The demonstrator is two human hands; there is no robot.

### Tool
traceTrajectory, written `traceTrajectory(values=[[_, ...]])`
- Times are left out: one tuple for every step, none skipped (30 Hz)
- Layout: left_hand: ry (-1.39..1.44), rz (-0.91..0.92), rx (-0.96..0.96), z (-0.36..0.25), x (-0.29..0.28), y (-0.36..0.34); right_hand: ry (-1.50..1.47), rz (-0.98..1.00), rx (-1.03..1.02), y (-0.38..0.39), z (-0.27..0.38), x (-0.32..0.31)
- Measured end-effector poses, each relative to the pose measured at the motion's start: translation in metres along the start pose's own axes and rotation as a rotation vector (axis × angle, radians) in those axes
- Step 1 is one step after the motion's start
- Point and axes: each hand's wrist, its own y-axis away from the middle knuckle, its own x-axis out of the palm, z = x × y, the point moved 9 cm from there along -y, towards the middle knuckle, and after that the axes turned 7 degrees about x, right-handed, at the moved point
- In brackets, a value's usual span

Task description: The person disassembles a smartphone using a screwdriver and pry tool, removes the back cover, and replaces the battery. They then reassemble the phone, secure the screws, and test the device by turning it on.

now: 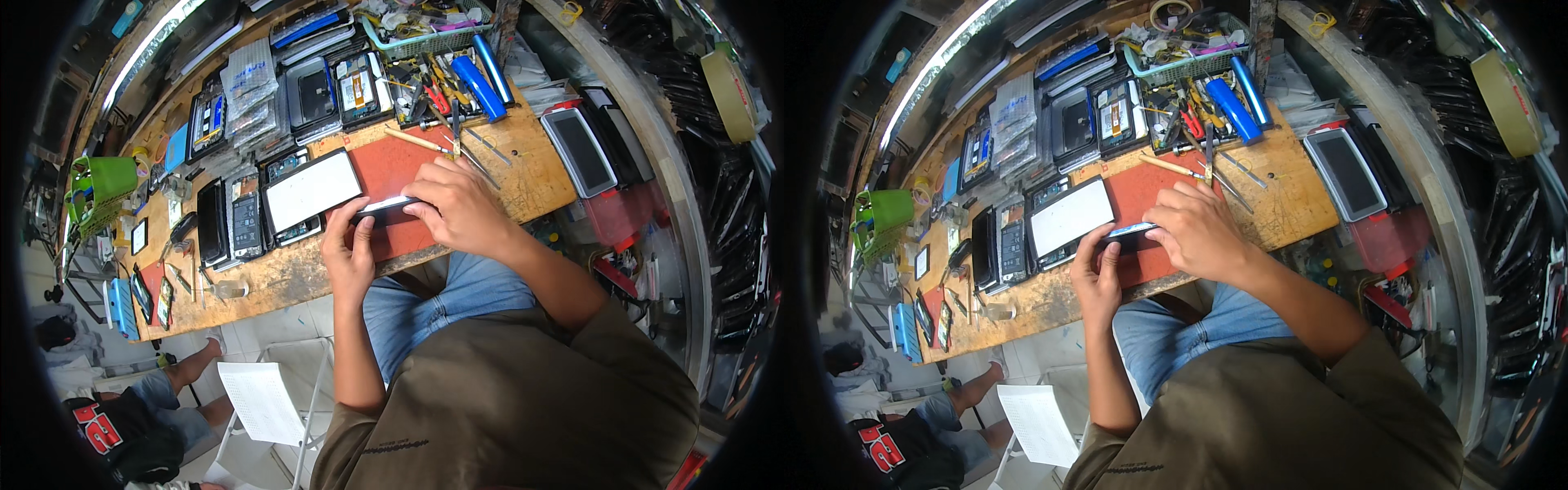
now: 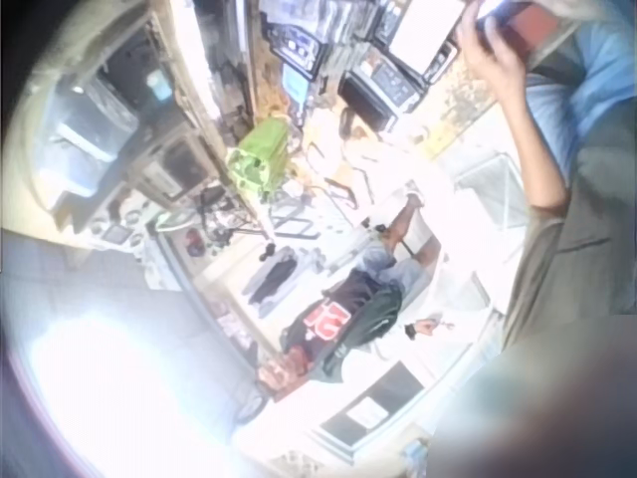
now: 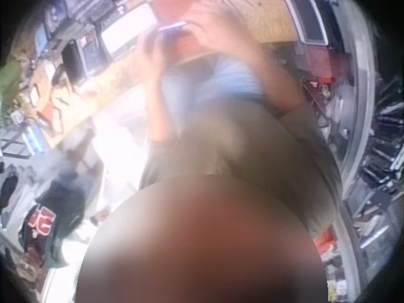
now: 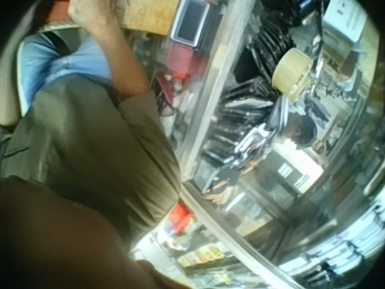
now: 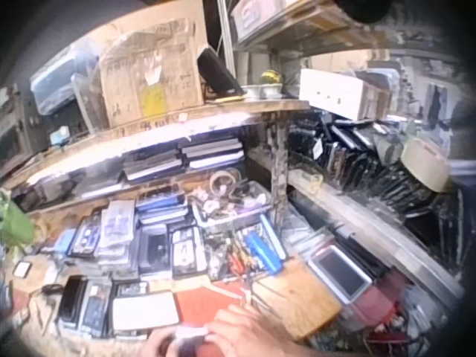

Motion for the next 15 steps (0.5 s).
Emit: traceTrajectory(values=[[-0.036,-0.017,0.096,-0.009,0.0,0.0,-0.036,-0.019,-0.001,0.001,-0.003,0.002],[-0.076,-0.019,0.154,-0.014,0.002,0.0,-0.066,-0.014,0.021,0.002,-0.007,0.005],[-0.115,-0.022,0.211,-0.02,0.005,0.0,-0.087,0.011,0.076,0.003,-0.014,0.01],[-0.154,-0.039,0.266,-0.026,0.009,0.0,-0.075,-0.014,0.043,0.005,-0.012,0.01],[-0.16,-0.031,0.266,-0.026,0.014,-0.001,-0.053,-0.024,0.042,0.006,-0.013,0.011],[-0.164,-0.033,0.253,-0.026,0.018,-0.003,-0.033,-0.039,0.02,0.007,-0.012,0.012],[-0.17,-0.036,0.245,-0.025,0.02,-0.005,-0.008,-0.045,0.027,0.006,-0.013,0.013],[-0.14,-0.063,0.237,-0.025,0.021,-0.007,0.013,-0.055,0.016,0.005,-0.012,0.013],[-0.139,-0.07,0.25,-0.026,0.022,-0.008,0.029,-0.077,0.007,0.004,-0.011,0.012],[-0.136,-0.074,0.258,-0.026,0.023,-0.01,0.03,-0.058,0.022,0.002,-0.012,0.014],[-0.121,-0.078,0.262,-0.026,0.023,-0.011,0.026,-0.053,0.035,0.0,-0.013,0.014],[-0.132,-0.076,0.252,-0.025,0.023,-0.012,0.018,-0.05,0.043,-0.001,-0.014,0.013],[-0.132,-0.078,0.243,-0.024,0.022,-0.012,-0.017,-0.046,0.036,-0.002,-0.014,0.01],[-0.13,-0.078,0.234,-0.023,0.022,-0.013,-0.055,-0.045,0.024,-0.002,-0.016,0.006],[-0.116,-0.074,0.227,-0.022,0.022,-0.013,-0.082,-0.026,0.022,-0.001,-0.019,0.002]])
